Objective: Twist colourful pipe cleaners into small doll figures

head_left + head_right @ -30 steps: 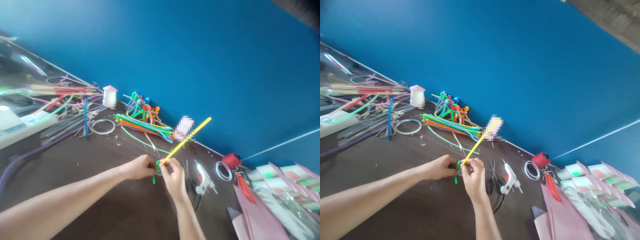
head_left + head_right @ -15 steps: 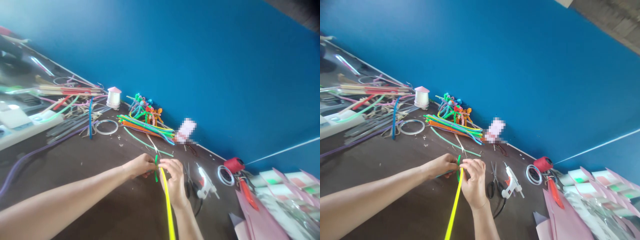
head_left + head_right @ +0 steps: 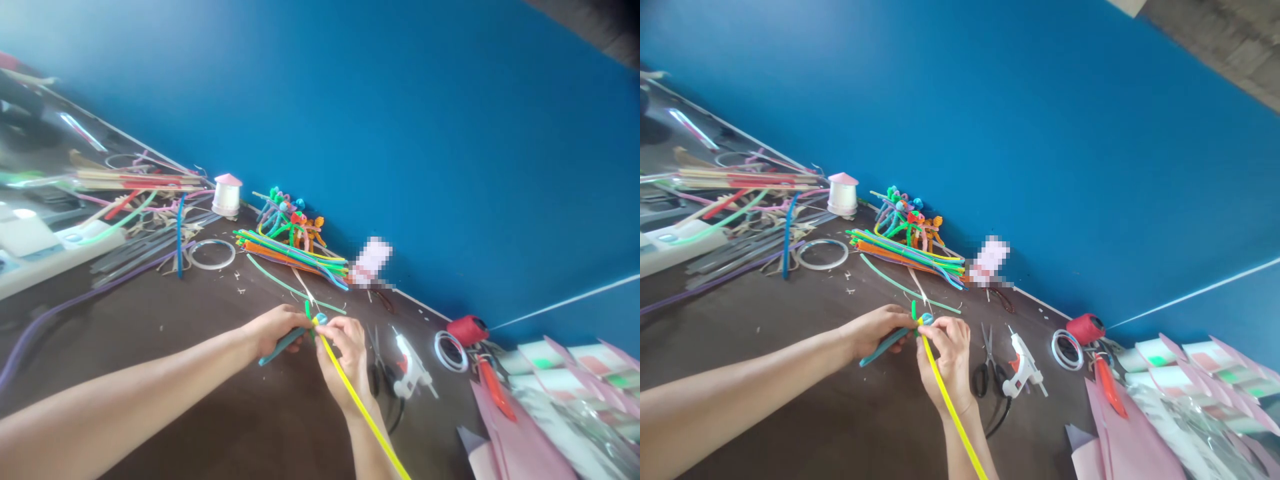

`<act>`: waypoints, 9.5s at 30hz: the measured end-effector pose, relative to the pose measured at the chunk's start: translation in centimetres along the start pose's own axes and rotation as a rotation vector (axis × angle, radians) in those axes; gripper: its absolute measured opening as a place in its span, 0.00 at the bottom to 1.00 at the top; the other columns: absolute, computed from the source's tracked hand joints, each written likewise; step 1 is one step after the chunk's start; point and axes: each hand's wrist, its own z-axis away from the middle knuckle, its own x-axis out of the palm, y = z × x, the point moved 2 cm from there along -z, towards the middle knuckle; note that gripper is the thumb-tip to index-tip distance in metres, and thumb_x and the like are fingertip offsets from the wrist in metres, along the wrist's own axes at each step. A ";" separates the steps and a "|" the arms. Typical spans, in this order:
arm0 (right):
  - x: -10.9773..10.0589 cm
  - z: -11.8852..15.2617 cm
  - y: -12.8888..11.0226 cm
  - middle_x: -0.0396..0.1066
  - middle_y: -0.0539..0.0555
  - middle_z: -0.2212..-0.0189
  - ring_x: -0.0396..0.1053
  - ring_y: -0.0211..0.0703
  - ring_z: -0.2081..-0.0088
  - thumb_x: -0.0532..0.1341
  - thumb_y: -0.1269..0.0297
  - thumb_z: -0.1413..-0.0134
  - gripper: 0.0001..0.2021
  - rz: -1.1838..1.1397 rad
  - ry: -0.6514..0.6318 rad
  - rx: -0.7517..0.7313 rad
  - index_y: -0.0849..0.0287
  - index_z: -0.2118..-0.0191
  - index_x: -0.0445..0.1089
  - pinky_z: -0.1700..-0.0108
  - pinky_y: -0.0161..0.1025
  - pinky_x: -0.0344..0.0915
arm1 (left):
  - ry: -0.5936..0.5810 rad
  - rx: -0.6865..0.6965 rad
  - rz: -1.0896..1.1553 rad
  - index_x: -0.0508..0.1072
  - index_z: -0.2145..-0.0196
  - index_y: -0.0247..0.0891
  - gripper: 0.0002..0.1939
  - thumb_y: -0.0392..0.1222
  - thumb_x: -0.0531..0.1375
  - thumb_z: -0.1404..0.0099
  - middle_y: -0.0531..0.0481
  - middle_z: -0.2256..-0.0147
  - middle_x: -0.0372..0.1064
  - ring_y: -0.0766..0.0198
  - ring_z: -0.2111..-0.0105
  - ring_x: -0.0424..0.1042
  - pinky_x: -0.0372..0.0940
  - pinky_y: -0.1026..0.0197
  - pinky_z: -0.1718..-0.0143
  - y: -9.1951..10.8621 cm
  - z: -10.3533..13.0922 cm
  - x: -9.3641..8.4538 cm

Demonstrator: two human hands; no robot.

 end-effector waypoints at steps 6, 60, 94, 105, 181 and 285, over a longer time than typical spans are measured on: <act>0.3 0.3 0.6 0.62 0.53 0.68 0.63 0.43 0.65 0.57 0.68 0.53 0.09 -0.191 0.023 0.149 0.53 0.64 0.71 0.61 0.41 0.61 | -0.015 -0.021 0.095 0.67 0.79 0.32 0.08 0.38 0.62 0.57 0.55 0.84 0.62 0.71 0.84 0.60 0.59 0.67 0.84 0.0 0.1 0.0; 1.8 0.8 2.0 0.66 0.47 0.77 0.62 0.36 0.73 0.62 0.65 0.58 0.05 -1.057 0.281 0.719 0.59 0.73 0.65 0.67 0.35 0.56 | -0.061 0.578 -0.111 0.65 0.58 0.37 0.19 0.32 0.59 0.50 0.51 0.69 0.68 0.66 0.69 0.68 0.62 0.67 0.68 -0.2 1.5 1.3; 2.5 1.2 1.9 0.59 0.47 0.81 0.57 0.35 0.76 0.61 0.61 0.57 0.08 -1.070 0.247 0.771 0.60 0.76 0.64 0.71 0.33 0.54 | -0.023 0.294 0.248 0.65 0.72 0.34 0.12 0.42 0.63 0.50 0.53 0.79 0.67 0.70 0.80 0.66 0.62 0.68 0.77 -1.2 0.9 1.3; 2.6 0.8 2.3 0.63 0.46 0.80 0.58 0.34 0.76 0.66 0.64 0.63 0.07 -1.325 0.274 0.883 0.59 0.79 0.68 0.72 0.32 0.54 | -0.099 0.183 0.323 0.63 0.70 0.37 0.11 0.38 0.63 0.49 0.55 0.79 0.65 0.70 0.80 0.65 0.63 0.67 0.79 -1.5 0.4 0.7; -0.3 0.4 0.2 0.66 0.54 0.68 0.65 0.42 0.63 0.55 0.77 0.52 0.09 -0.283 0.039 0.042 0.58 0.66 0.66 0.60 0.42 0.63 | -0.047 0.294 -0.358 0.68 0.70 0.32 0.14 0.47 0.58 0.50 0.56 0.84 0.65 0.75 0.90 0.55 0.50 0.71 0.89 -0.5 -0.5 0.2; 0.3 0.6 0.6 0.66 0.56 0.68 0.66 0.42 0.64 0.55 0.74 0.50 0.09 -0.225 0.100 0.091 0.58 0.63 0.69 0.63 0.41 0.64 | -0.168 0.143 0.083 0.67 0.69 0.32 0.10 0.40 0.59 0.48 0.56 0.84 0.61 0.74 0.85 0.58 0.53 0.72 0.85 -0.2 -0.1 0.0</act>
